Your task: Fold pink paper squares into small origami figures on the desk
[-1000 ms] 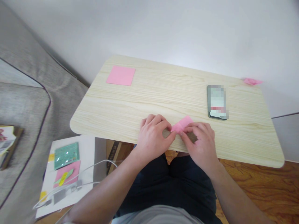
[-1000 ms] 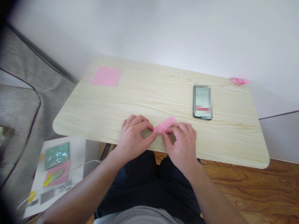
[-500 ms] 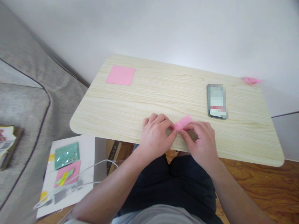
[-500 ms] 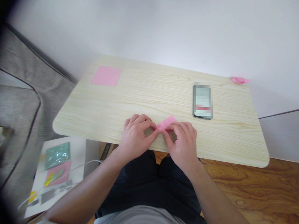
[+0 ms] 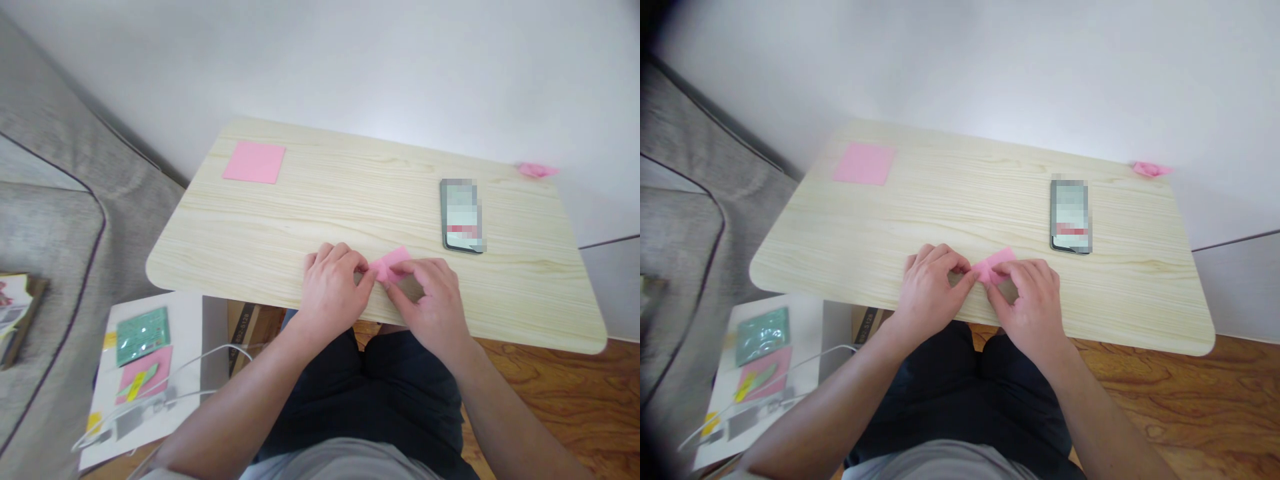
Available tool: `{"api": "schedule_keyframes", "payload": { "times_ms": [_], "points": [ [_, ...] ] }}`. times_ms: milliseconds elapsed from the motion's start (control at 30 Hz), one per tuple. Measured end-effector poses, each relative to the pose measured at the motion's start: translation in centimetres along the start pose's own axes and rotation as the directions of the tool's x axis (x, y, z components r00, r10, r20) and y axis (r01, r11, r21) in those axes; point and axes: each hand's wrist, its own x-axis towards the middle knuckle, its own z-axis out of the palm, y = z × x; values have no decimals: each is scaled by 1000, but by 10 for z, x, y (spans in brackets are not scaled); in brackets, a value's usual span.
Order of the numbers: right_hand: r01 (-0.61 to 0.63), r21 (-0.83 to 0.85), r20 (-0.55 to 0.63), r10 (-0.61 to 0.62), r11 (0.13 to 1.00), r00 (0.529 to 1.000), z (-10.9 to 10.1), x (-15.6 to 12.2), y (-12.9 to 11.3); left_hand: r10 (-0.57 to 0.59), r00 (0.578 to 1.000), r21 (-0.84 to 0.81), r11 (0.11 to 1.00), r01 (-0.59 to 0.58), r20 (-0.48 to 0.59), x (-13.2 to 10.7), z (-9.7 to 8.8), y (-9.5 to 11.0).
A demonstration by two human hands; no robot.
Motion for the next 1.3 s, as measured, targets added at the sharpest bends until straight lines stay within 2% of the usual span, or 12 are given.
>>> {"api": "schedule_keyframes", "payload": {
  "times_ms": [233, 800, 1300],
  "points": [
    [36, -36, -35, -38, 999, 999, 5, -1, 1, -33, 999, -37, 999, 33, -2, 3, 1, 0],
    [-3, -30, -45, 1, 1000, 999, 4, 0, 0, 16, 1000, -47, 999, -17, -9, -1, -2, -4],
    [-26, -26, -56, 25, 999, 998, 6, 3, -1, -9, 1000, -13, 1000, 9, -7, 2, -2, -1]
  ]
}}
